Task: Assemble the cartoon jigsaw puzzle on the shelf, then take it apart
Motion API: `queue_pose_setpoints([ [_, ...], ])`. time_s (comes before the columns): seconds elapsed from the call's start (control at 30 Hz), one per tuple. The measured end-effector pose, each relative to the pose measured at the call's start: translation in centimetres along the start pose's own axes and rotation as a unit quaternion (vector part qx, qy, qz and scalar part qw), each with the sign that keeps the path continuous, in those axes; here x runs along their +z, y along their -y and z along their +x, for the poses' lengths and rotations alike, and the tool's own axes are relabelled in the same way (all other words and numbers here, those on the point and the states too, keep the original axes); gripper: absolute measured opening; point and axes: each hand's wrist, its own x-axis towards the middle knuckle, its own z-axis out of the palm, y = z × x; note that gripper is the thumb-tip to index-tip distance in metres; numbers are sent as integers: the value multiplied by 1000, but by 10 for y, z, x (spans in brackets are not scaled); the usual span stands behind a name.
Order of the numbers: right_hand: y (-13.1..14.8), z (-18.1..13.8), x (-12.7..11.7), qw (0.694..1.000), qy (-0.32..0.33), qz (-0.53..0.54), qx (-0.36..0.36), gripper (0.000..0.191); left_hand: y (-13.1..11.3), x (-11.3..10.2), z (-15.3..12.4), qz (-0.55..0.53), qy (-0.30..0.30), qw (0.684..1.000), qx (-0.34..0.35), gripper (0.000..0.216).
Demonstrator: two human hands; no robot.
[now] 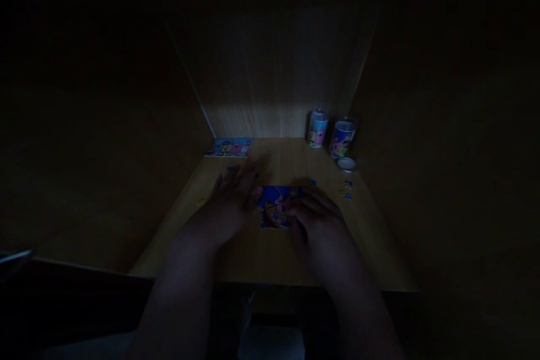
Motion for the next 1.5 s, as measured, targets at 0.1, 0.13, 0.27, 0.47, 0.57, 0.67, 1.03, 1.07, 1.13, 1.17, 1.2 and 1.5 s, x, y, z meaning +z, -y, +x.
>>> queue_pose_setpoints([
  [0.1, -1, 0, 0, 1000, 9, 1, 1, 33, 8, 9, 4, 8, 15, 999, -29, 69],
  [0.13, -1, 0, 0, 1000, 9, 1, 2, 35, 11, 11, 3, 9, 12, 1000, -25, 68],
  [0.27, -1, -1, 1, 1000, 7, 6, 2, 36, 16, 12, -2, 6, -12, 1000, -11, 63],
  [0.47, 2, 0, 0, 1000, 14, -3, 3, 31, 12, 11, 0, -1, -10, 1000, 0, 64],
  [0.57, 3, 0, -1, 1000, 11, -2, 7, 31, 12, 12, 1, 10, -16, 1000, 2, 63],
  [0.67, 4, 0, -1, 1000, 5, 5, 11, 33, 13, 11, 0, 43, -40, 998, 2, 63],
  [1.03, 7, 0, -3, 1000, 11, 8, 24, 30, 28, -8, -37, -110, -56, 990, 72, 24],
  [1.07, 7, 0, -3, 1000, 10, 8, 25, 30, 29, -9, -39, -122, -54, 988, 78, 24],
  [1.13, 7, 0, -3, 1000, 9, 9, 26, 31, 32, -10, -42, -121, -81, 987, 73, 22],
  [1.17, 7, 0, -3, 1000, 11, 10, 27, 31, 34, -11, -41, -113, -106, 986, 65, 21],
  [1.2, 7, 0, -4, 1000, 11, 11, 27, 31, 35, -12, -40, -104, -128, 985, 58, 21],
  [1.5, 7, -1, -3, 999, 12, 8, 32, 30, 21, -5, -38, -77, -97, 991, 48, 11],
])
